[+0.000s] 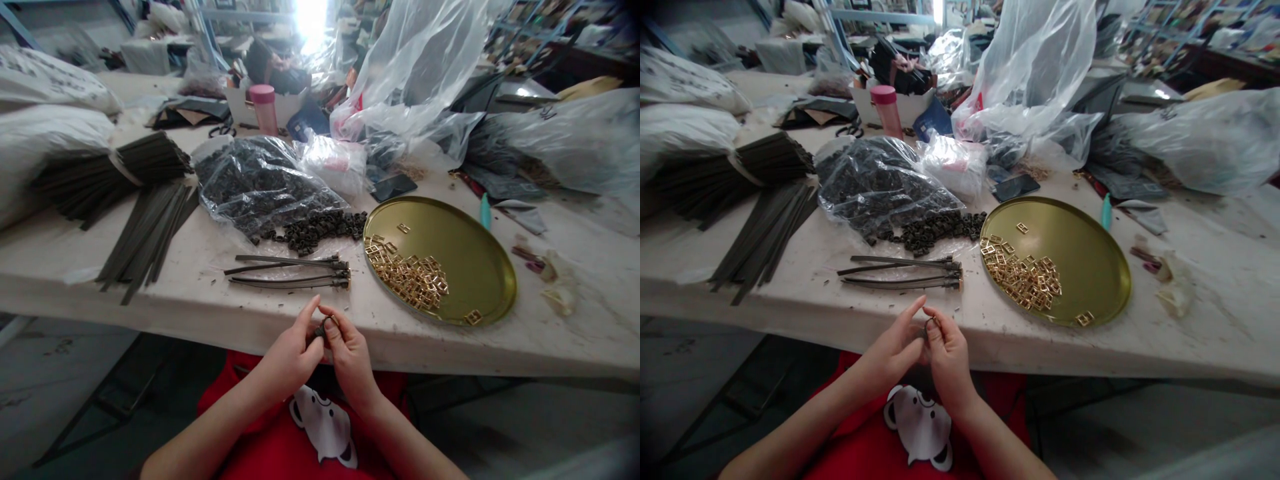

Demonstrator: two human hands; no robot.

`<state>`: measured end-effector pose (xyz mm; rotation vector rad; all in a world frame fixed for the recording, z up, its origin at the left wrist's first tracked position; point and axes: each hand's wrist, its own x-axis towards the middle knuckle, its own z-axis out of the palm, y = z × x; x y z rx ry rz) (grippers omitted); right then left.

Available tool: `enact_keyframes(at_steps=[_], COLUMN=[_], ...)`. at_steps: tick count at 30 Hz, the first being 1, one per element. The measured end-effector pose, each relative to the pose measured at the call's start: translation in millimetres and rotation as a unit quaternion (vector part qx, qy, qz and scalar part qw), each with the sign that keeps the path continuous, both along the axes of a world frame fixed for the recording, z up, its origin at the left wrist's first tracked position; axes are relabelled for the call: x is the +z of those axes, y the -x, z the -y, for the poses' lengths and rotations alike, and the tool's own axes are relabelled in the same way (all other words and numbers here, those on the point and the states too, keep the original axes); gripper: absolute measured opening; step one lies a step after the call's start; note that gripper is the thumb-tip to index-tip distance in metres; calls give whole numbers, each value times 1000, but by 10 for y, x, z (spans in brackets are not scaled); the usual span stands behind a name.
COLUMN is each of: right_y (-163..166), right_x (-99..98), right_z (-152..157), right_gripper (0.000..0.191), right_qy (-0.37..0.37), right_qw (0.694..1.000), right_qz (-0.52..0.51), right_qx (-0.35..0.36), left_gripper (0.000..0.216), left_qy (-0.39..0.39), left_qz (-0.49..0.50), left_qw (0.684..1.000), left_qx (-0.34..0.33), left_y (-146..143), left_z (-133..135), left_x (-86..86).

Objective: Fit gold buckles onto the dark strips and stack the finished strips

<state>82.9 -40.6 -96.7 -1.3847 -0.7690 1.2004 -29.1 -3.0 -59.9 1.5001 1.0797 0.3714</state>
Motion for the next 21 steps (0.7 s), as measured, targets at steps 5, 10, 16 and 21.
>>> enact_keyframes(at_steps=[5,10,16,21], right_y=[-33,-70,-162,-175], right_x=[-33,-48,-85,-119], right_z=[28,38,59,55], right_gripper=[31,31,31,32], right_qy=[-17,-24,-79,-97], right_qw=[998,996,984,979], right_qz=[59,63,145,167], right_qx=[21,50,74,64], left_gripper=[63,61,49,24], left_qy=[59,51,46,47], left_qz=[24,-17,-60,-70], left_qw=[998,998,997,994], left_qx=[-16,-27,-14,-65], left_y=[5,8,5,38], left_z=[-24,-52,-101,-156], left_x=[72,71,42,78])
